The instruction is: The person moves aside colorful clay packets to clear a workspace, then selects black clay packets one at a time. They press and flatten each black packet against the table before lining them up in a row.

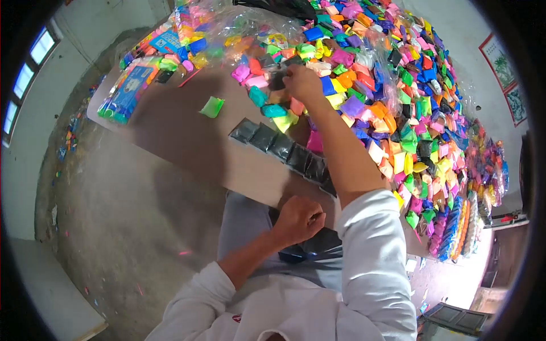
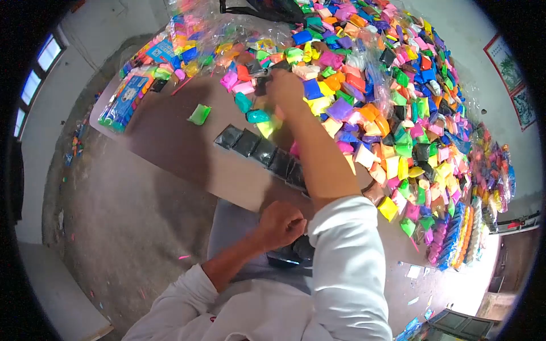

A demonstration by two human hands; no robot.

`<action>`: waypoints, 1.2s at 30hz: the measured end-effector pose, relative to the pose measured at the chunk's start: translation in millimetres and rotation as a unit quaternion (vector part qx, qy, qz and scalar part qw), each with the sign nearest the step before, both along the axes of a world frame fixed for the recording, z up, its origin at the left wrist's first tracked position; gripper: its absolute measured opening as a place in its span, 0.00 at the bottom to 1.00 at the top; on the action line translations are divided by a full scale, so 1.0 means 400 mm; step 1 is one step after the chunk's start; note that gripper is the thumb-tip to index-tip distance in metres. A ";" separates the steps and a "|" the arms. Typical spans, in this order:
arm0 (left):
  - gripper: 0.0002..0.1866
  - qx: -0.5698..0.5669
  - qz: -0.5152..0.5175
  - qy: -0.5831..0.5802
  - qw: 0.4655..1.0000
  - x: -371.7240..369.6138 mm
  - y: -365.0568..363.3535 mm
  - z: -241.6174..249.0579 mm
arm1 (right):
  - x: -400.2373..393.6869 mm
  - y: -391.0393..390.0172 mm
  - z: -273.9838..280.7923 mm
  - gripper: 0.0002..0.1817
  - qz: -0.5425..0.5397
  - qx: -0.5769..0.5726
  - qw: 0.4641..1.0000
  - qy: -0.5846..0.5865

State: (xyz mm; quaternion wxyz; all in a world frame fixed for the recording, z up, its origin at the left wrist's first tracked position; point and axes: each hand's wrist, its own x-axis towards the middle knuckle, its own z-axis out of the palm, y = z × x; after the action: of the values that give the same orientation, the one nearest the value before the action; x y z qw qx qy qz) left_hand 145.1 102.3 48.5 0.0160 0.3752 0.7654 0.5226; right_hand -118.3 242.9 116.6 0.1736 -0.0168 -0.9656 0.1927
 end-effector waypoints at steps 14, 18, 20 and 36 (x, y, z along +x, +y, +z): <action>0.09 -0.017 0.026 0.034 0.999 0.001 -0.002 0.002 | -0.066 -0.092 -0.021 0.30 -0.091 -0.040 0.995 0.028; 0.08 0.014 -0.006 -0.037 0.999 -0.013 -0.005 0.002 | 0.100 -0.030 0.069 0.39 0.063 -0.301 0.951 0.040; 0.09 0.013 -0.021 -0.090 0.996 -0.013 -0.010 0.018 | 0.227 0.002 0.037 0.40 0.132 -0.442 0.882 0.100; 0.18 -0.128 -0.037 -0.009 0.991 -0.016 0.011 0.077 | 0.858 0.041 -0.112 0.11 -0.054 -0.647 0.759 -0.035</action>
State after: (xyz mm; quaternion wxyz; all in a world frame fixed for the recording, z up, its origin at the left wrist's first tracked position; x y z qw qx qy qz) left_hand 138.6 106.8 79.3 0.0904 0.3934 0.8114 0.4227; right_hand 224.8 259.1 71.8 0.0972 -0.1844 -0.6138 0.7615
